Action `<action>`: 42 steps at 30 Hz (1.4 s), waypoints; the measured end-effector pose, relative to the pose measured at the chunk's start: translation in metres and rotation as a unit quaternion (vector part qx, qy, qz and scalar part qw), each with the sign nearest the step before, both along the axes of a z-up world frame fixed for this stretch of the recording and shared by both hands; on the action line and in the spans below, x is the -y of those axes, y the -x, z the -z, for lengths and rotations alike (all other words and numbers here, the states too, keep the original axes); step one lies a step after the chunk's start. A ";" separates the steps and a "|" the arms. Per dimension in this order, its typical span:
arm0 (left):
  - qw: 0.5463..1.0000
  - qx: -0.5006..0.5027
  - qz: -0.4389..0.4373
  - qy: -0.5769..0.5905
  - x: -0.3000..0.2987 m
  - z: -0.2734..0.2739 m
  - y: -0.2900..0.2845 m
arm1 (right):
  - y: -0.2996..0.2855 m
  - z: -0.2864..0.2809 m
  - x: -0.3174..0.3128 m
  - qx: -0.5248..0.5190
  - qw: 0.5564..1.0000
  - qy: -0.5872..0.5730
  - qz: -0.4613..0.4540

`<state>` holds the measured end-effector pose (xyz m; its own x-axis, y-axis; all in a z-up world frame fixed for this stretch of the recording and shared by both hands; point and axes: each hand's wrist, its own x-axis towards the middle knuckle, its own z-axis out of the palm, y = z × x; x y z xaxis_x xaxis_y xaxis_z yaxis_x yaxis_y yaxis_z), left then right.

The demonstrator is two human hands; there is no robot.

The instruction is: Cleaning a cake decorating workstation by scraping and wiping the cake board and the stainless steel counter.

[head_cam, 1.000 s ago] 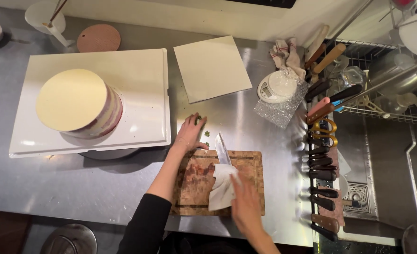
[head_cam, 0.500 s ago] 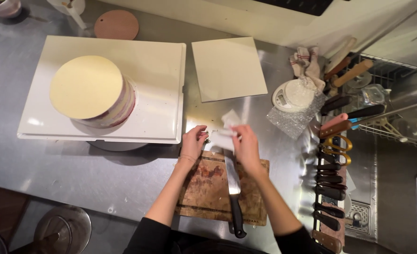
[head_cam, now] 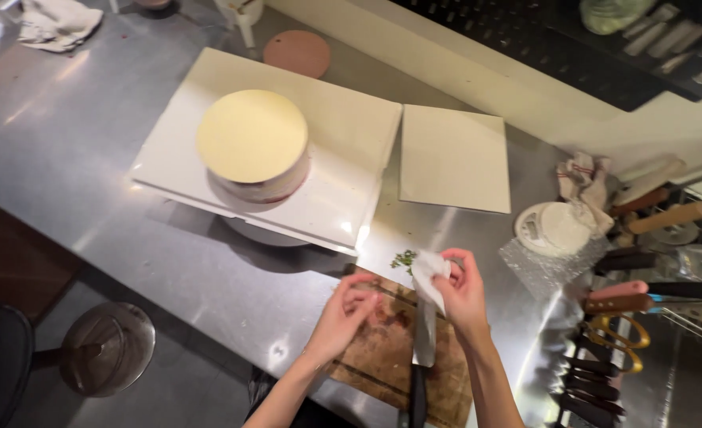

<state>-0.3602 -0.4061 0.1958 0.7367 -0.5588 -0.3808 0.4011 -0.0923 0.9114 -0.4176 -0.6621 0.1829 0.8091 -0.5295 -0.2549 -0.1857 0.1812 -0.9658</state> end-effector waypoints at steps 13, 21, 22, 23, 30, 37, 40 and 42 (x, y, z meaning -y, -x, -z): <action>0.988 -0.104 0.050 0.106 -0.071 0.067 -0.068 | 0.012 -0.016 -0.235 -0.222 0.936 0.254 0.104; 0.985 0.013 -0.033 0.167 -0.337 0.054 -0.236 | -0.096 0.013 -0.368 -0.086 0.890 0.446 0.038; 0.986 0.012 -0.026 0.167 -0.354 0.038 -0.274 | -0.140 0.000 -0.386 -0.089 0.890 0.444 0.045; 0.988 0.075 -0.124 0.059 -0.369 0.022 -0.310 | -0.183 -0.012 -0.403 0.018 0.837 0.546 0.030; 0.996 0.056 -0.061 -0.013 -0.362 0.115 -0.385 | -0.488 0.038 -0.378 0.050 0.547 0.830 0.102; 1.000 -0.014 -0.020 -0.004 -0.379 0.116 -0.303 | -0.337 0.026 -0.429 0.045 0.760 0.645 -0.063; 0.999 -0.016 0.037 0.016 -0.378 0.143 -0.270 | -0.214 0.025 -0.424 0.077 0.741 0.663 -0.079; 0.994 0.013 0.099 -0.032 -0.381 0.101 -0.243 | -0.139 0.045 -0.387 -0.028 0.737 0.675 0.010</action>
